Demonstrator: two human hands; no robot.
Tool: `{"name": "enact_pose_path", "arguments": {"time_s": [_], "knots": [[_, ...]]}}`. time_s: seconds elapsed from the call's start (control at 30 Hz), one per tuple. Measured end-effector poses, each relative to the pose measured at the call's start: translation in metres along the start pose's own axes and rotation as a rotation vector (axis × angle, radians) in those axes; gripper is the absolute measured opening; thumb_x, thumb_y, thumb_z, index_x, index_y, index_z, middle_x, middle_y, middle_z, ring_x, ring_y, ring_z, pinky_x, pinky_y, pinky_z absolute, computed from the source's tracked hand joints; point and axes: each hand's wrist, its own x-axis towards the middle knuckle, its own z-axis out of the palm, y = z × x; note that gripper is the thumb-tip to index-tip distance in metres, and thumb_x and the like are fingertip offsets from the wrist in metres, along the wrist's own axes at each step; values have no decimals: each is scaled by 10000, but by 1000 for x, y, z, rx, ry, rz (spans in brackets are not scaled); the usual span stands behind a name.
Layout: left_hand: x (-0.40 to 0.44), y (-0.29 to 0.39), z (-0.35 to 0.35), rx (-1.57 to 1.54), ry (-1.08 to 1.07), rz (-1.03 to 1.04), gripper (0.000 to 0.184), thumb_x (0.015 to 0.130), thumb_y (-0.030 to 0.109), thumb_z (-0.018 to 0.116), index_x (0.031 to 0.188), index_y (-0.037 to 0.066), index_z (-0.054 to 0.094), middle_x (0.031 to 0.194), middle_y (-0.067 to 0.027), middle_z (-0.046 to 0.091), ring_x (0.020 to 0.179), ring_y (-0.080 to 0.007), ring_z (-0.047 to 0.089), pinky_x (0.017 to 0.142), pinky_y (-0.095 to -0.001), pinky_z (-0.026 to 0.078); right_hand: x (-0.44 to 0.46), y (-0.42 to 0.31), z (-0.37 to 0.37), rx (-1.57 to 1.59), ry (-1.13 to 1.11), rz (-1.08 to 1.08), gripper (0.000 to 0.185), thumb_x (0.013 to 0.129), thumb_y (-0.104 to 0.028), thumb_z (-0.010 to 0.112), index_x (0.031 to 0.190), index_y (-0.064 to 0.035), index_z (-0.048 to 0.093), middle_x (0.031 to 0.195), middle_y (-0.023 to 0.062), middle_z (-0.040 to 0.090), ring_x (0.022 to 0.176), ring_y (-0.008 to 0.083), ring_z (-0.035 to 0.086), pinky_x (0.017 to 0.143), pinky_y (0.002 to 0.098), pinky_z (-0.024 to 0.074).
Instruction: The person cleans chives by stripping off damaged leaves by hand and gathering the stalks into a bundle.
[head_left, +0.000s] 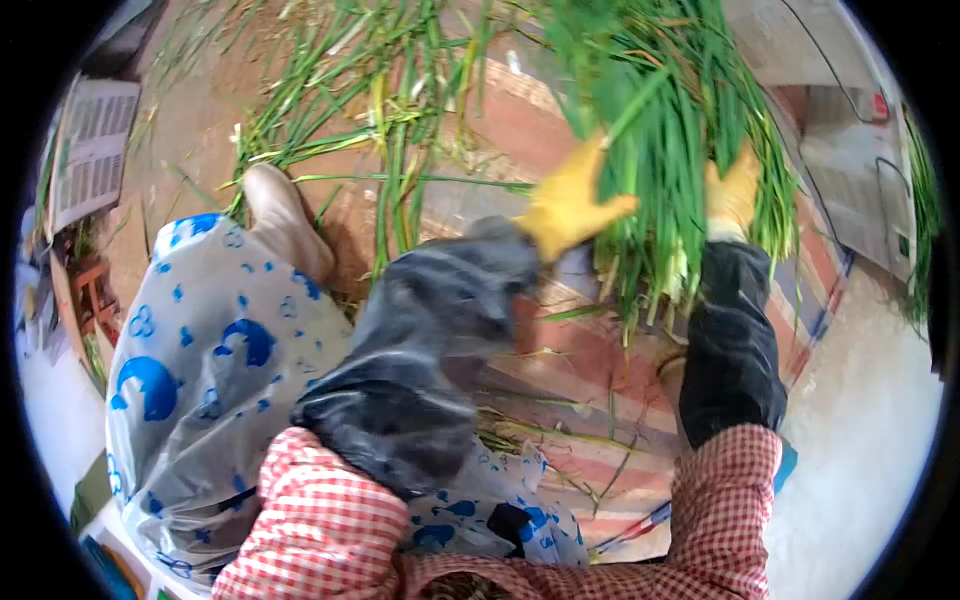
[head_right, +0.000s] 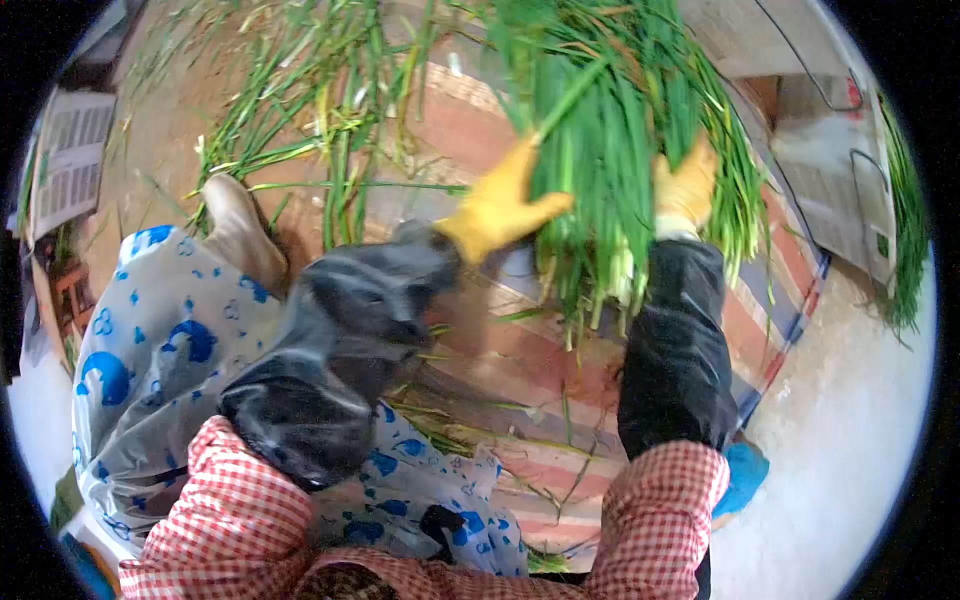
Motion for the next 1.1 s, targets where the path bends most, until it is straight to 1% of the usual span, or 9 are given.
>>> {"name": "enact_pose_path", "arguments": {"time_s": [0.13, 0.33, 0.37, 0.43, 0.5, 0.63, 0.77, 0.9, 1.1], "knots": [[-70, -58, -52, 376, 169, -76, 568, 782, 243, 570, 1278, 12, 420, 1255, -210, 479, 1154, -359, 458, 987, -412, 351, -3, -6, -4, -3, 0, -2, 793, 700, -313, 669, 1362, -107, 284, 1311, 218, 381, 1156, 372, 439, 947, 418, 403], [-171, -106, -161, 889, 274, -296, 510, 859, 224, 442, 1320, 13, 386, 1369, -229, 348, 1255, -375, 339, 1049, -394, 280, -13, -9, -46, 186, -365, 34, 865, 710, -442, 652, 1401, -96, 263, 1399, 244, 284, 1281, 366, 318, 1030, 382, 320], [-165, -105, -157, 826, 331, -432, 522, 842, 244, 448, 1302, 1, 402, 1356, -261, 340, 1221, -391, 361, 1025, -392, 305, -20, -10, -60, 253, -501, -19, 886, 696, -462, 666, 1402, -97, 272, 1411, 251, 265, 1299, 362, 297, 1038, 373, 310], [-142, -127, -153, 309, 384, -816, 544, 811, 253, 465, 1292, 4, 414, 1283, -276, 419, 1124, -368, 457, 971, -375, 354, -54, -19, -103, 159, -197, -123, 798, 683, -473, 678, 1326, -84, 411, 1364, 250, 353, 1229, 354, 406, 987, 369, 364], [-132, -110, -133, -39, 438, -775, 526, 800, 221, 472, 1270, -13, 435, 1216, -259, 486, 1049, -339, 510, 932, -359, 379, -102, -48, -150, 161, -11, 111, 577, 733, -461, 628, 1141, -57, 575, 1193, 233, 532, 1074, 358, 539, 897, 388, 425], [-141, -20, -88, 50, 688, -591, 510, 800, 184, 503, 1249, -53, 448, 1171, -237, 543, 1041, -319, 547, 913, -343, 397, -203, -94, -144, -42, -638, 304, 546, 765, -558, 514, 954, -67, 662, 947, 184, 651, 887, 360, 621, 796, 397, 470], [-198, 8, -75, -258, 562, -691, 417, 815, 189, 526, 1147, -63, 502, 1048, -218, 601, 994, -295, 574, 867, -360, 429, -268, -106, -78, -47, -677, 297, 472, 838, -466, 475, 868, -27, 646, 849, 185, 648, 740, 303, 628, 683, 388, 481], [-226, 4, -97, -631, 276, -932, 414, 852, 290, 536, 1151, 4, 534, 1126, -144, 588, 981, -235, 570, 833, -340, 426, -300, -142, -56, 1109, -916, 834, 268, 886, -315, 523, 861, -58, 596, 596, 11, 522, 446, 87, 438, 394, 232, 348], [-222, 18, -128, -1214, -57, -968, 464, 881, 396, 506, 1135, 10, 535, 1040, -154, 630, 899, -250, 604, 853, -380, 441, -335, -224, -135, 1154, -1062, 556, 229, 901, -300, 503, 876, -91, 595, 658, -17, 560, 473, 75, 400, 444, 227, 342]]}}
